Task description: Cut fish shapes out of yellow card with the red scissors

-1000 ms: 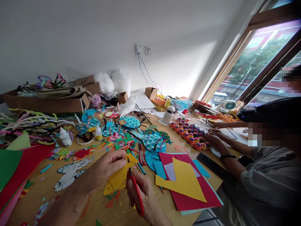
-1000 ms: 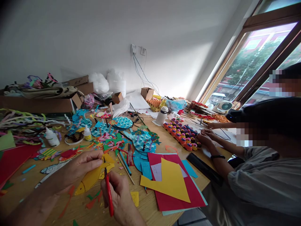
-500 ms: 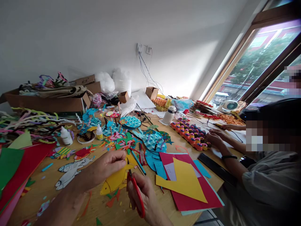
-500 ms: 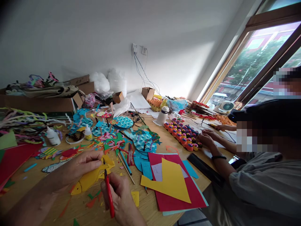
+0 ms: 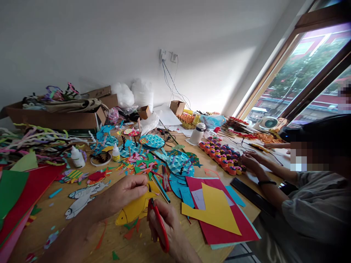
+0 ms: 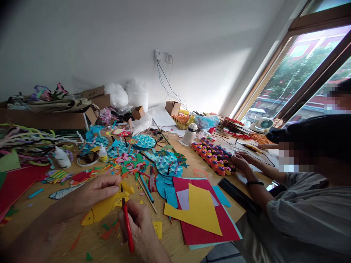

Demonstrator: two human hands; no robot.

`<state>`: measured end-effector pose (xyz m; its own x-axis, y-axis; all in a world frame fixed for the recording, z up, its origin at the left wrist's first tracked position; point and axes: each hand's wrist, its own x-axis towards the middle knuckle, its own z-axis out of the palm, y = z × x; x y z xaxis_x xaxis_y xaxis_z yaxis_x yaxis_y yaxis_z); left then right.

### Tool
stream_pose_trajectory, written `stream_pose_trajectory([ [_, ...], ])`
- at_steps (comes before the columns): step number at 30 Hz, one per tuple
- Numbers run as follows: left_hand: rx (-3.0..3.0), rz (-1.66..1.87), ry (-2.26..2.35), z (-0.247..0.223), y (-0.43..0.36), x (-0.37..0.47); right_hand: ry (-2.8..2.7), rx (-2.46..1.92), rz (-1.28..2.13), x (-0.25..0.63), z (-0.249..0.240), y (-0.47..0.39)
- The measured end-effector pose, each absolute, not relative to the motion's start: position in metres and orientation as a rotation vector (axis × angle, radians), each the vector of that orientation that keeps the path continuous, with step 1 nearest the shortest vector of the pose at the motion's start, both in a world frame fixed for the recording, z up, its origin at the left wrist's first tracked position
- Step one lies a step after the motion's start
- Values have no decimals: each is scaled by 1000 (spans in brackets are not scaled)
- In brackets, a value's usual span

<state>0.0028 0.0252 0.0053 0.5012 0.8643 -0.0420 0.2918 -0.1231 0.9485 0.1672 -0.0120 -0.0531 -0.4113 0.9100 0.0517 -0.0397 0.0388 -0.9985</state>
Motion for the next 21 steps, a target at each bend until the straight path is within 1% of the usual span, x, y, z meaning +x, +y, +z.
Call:
stream_pose_trajectory([
  [21,1744,574,969,7,28,-3,-1516,-899,1520,172,-67,-13],
])
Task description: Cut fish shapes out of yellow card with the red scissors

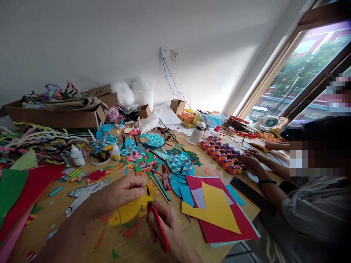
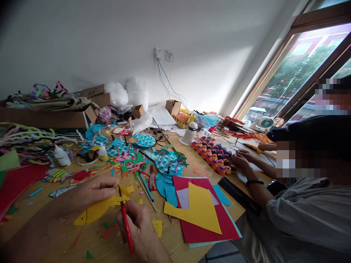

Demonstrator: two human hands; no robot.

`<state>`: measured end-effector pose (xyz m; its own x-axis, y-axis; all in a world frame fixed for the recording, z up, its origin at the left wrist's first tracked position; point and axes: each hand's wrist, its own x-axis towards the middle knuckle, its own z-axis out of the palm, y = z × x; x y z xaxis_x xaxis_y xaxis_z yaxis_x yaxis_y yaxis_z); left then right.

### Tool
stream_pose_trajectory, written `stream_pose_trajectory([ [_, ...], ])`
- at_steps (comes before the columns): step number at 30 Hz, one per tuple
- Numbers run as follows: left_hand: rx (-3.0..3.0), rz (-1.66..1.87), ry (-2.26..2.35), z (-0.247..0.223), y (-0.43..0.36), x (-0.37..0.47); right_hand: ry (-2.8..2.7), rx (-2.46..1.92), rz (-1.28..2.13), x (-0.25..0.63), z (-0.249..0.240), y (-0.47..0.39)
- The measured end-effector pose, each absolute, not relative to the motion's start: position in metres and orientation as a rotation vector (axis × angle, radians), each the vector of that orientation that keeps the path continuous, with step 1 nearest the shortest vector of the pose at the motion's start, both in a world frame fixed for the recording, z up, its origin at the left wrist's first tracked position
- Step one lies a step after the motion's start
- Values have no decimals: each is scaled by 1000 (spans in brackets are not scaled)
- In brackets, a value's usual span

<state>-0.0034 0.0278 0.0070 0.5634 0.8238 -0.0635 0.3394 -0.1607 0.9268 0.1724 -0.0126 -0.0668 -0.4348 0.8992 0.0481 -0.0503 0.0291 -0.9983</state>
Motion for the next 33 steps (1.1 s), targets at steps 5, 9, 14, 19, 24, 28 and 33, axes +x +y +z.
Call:
stream_pose_trajectory([
  [5,1762,547,957,6,29,-4,-1539,-911,1520,174,-65,-12],
  [9,1711,533,996,6,28,-5,-1588,-965,1482,177,-67,-12],
  [14,1705,536,965,5,29,-6,-1590,-996,1490,177,-68,-12],
  [19,1716,635,987,3,29,-2,-1497,-928,1548,171,-61,-12],
  [24,1705,702,1030,6,26,5,-1478,-911,1529,169,-56,-12],
  [28,1718,706,1048,6,25,8,-1479,-913,1543,169,-55,-12],
  [33,1749,703,1053,6,26,8,-1455,-921,1551,168,-53,-12],
])
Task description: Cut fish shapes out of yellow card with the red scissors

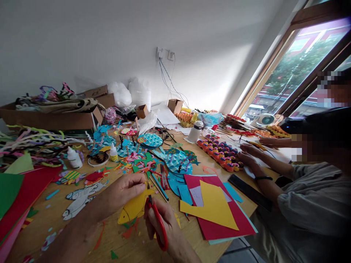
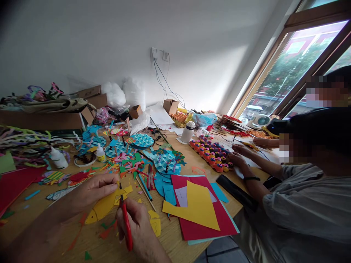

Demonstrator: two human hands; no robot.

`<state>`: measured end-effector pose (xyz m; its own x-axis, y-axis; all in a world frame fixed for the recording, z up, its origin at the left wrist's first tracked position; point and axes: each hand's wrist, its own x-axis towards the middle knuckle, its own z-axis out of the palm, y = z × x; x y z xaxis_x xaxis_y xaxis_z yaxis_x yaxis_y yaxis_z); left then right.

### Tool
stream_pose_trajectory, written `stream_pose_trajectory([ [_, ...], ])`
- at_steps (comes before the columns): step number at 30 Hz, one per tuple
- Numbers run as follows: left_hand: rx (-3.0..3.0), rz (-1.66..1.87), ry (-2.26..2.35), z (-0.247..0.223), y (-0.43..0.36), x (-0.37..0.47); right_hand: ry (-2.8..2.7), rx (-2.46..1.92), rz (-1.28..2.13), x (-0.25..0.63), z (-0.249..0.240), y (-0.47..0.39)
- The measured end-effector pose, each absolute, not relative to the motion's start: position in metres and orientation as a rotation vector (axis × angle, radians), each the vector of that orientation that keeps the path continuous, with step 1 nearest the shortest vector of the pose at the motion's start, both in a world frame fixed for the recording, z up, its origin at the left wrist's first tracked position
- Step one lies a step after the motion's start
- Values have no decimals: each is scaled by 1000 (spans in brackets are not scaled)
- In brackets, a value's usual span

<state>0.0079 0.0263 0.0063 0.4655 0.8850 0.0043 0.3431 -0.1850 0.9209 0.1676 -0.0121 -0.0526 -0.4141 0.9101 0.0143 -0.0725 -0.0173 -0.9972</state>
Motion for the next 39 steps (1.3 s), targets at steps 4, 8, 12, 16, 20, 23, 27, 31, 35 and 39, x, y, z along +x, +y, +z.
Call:
stream_pose_trajectory([
  [4,1770,675,1050,6,27,7,-1443,-923,1538,167,-50,-12],
  [8,1768,670,1036,4,28,7,-1437,-928,1539,166,-47,-12],
  [12,1749,677,1025,2,28,7,-1428,-919,1532,166,-47,-13],
  [16,1781,666,1033,3,28,7,-1432,-908,1519,166,-50,-13],
  [20,1790,660,1042,3,27,7,-1432,-903,1517,167,-55,-13],
  [23,1776,658,1035,3,26,6,-1436,-910,1511,168,-58,-12],
  [27,1778,641,1019,4,26,4,-1436,-924,1505,168,-61,-11],
  [31,1783,621,994,4,27,3,-1441,-929,1498,169,-63,-11],
  [35,1779,595,992,5,28,2,-1452,-948,1502,170,-63,-12],
  [39,1787,582,990,4,28,1,-1474,-929,1493,172,-63,-12],
])
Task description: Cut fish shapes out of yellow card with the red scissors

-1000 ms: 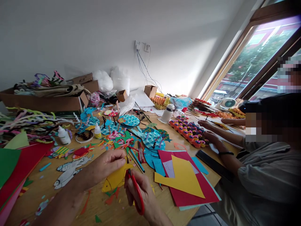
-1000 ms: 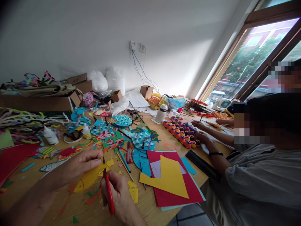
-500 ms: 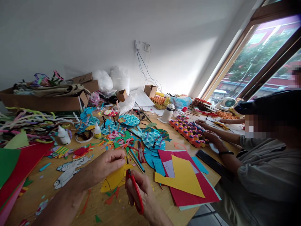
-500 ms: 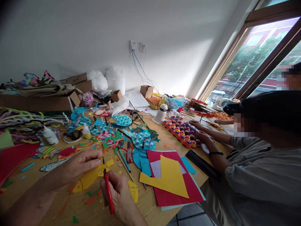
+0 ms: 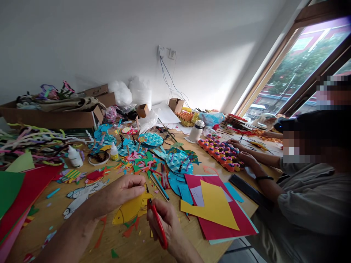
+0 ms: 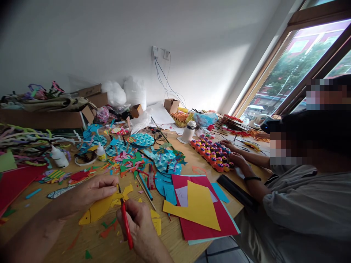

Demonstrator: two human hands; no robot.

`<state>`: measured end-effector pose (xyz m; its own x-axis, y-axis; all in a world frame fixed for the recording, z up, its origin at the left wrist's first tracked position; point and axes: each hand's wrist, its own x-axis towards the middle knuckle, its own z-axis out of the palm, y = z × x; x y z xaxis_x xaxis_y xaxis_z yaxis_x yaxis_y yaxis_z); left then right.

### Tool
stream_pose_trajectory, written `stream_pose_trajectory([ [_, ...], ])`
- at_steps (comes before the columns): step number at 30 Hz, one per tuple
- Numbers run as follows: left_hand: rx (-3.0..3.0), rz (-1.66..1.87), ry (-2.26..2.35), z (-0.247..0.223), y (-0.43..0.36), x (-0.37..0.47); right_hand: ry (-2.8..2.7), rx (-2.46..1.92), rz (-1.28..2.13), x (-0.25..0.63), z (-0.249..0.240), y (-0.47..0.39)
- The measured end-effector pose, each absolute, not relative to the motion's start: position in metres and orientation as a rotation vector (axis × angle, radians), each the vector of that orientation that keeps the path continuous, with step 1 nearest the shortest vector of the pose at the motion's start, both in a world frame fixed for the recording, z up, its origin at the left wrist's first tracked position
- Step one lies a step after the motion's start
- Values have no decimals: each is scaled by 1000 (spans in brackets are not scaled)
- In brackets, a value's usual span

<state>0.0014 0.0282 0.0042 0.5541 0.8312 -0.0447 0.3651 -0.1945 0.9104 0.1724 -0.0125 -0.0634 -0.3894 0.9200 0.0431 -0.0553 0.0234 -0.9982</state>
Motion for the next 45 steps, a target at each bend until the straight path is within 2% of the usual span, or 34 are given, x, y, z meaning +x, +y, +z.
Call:
stream_pose_trajectory([
  [45,1788,614,966,-3,31,2,-1414,-934,1576,169,-58,-13],
])
